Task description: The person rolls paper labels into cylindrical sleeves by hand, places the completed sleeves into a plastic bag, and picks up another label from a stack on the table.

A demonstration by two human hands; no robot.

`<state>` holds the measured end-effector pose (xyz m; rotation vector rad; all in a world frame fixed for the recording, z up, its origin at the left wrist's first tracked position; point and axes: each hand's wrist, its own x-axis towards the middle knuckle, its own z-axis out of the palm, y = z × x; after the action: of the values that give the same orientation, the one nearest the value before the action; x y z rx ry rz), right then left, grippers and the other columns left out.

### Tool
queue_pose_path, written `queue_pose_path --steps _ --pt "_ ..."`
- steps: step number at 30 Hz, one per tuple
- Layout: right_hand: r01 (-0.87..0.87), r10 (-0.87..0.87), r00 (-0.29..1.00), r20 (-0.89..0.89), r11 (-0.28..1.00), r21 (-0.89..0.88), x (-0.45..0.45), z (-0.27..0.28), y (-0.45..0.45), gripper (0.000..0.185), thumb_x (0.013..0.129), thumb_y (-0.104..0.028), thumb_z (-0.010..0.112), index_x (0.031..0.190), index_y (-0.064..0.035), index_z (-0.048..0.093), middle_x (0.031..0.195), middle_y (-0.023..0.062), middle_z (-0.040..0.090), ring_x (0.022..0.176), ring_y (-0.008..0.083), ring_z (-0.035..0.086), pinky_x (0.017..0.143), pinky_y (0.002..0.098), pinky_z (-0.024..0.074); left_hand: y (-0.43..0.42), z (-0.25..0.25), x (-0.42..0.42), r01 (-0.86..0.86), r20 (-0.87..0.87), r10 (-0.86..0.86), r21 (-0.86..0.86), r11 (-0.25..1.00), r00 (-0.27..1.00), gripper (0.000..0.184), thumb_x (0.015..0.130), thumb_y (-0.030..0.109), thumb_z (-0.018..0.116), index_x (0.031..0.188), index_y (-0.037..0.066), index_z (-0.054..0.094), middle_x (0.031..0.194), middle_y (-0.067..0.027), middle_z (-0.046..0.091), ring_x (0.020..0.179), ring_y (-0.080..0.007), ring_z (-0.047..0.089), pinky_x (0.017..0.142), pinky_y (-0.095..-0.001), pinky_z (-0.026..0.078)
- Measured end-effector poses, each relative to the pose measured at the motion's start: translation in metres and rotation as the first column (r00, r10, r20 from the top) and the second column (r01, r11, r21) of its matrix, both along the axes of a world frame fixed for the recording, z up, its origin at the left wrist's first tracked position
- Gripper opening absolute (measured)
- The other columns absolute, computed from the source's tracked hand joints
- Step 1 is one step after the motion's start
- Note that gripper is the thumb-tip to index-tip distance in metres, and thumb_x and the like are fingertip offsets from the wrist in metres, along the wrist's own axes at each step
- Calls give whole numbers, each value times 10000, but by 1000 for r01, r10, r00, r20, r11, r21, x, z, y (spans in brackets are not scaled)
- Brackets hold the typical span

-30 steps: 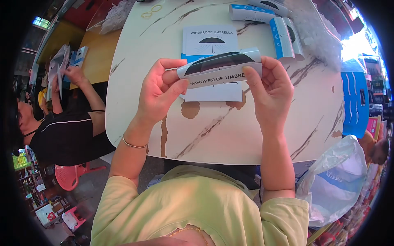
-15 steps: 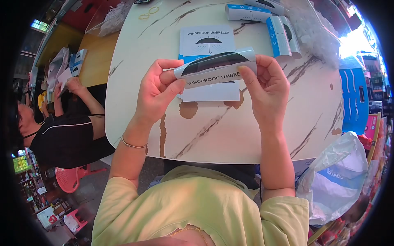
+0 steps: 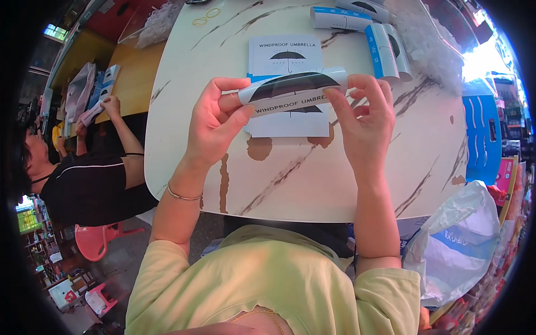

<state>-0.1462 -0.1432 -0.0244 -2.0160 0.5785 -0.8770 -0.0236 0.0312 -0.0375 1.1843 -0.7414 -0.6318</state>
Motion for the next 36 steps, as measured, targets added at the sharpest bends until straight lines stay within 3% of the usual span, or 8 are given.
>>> queue_pose_path --steps 2,4,7,14,19,24,26,36 --pt "36 -41 999 -27 988 -147 0 -2 0 151 790 -84 630 895 -35 534 770 15 542 668 52 489 564 184 399 -1 0 0 0 -4 0 -9 1000 1000 258 838 -59 472 1075 -2 387 975 -129 606 800 -65 515 656 -200 426" --pt "-112 98 994 57 924 366 0 -2 4 265 781 -63 626 1004 -27 487 832 30 533 682 62 499 545 178 421 -2 1 -1 -29 -38 29 4 1000 999 247 831 -52 483 1053 -1 388 967 -125 607 794 -66 515 636 -196 423" --pt "-137 65 979 192 910 390 7 1 17 471 759 -38 638 1153 -34 380 868 52 540 712 76 527 532 173 442 -4 0 -3 -71 -79 70 -12 997 994 248 817 -39 511 1031 1 393 959 -118 608 786 -70 515 610 -195 420" --pt "-128 88 989 117 913 387 9 11 37 729 686 -26 705 1269 -91 273 905 72 522 772 109 558 554 189 455 -14 -9 -16 -192 129 184 48 980 974 333 746 26 643 973 17 399 787 -70 622 645 -46 480 545 -178 391" --pt "-133 109 989 98 950 283 8 3 38 739 688 -34 701 1284 -133 276 932 62 502 749 99 557 455 184 476 -17 -7 -23 -289 110 281 62 955 953 383 700 60 709 922 35 398 704 -53 613 523 -31 431 466 -170 352" --pt "-130 96 987 126 943 305 10 4 39 712 708 -34 685 1283 -125 276 920 51 512 719 76 548 451 171 462 -20 -8 -23 -288 17 288 47 956 958 367 720 52 693 919 27 386 744 -87 623 608 -49 524 508 -175 409" --pt "-130 82 989 125 886 445 9 9 38 646 725 -31 675 1254 -74 306 883 52 535 737 86 545 584 186 433 -21 -7 -21 -274 -47 276 36 961 960 354 734 47 681 920 22 381 765 -100 626 652 -61 556 537 -179 434" --pt "-143 126 990 69 867 477 3 6 12 286 875 -80 496 1158 -56 456 726 0 567 576 26 435 509 161 350 -12 -10 -1 -139 -97 143 43 989 985 244 848 107 571 1024 8 434 853 -73 630 758 -61 537 684 -203 418"
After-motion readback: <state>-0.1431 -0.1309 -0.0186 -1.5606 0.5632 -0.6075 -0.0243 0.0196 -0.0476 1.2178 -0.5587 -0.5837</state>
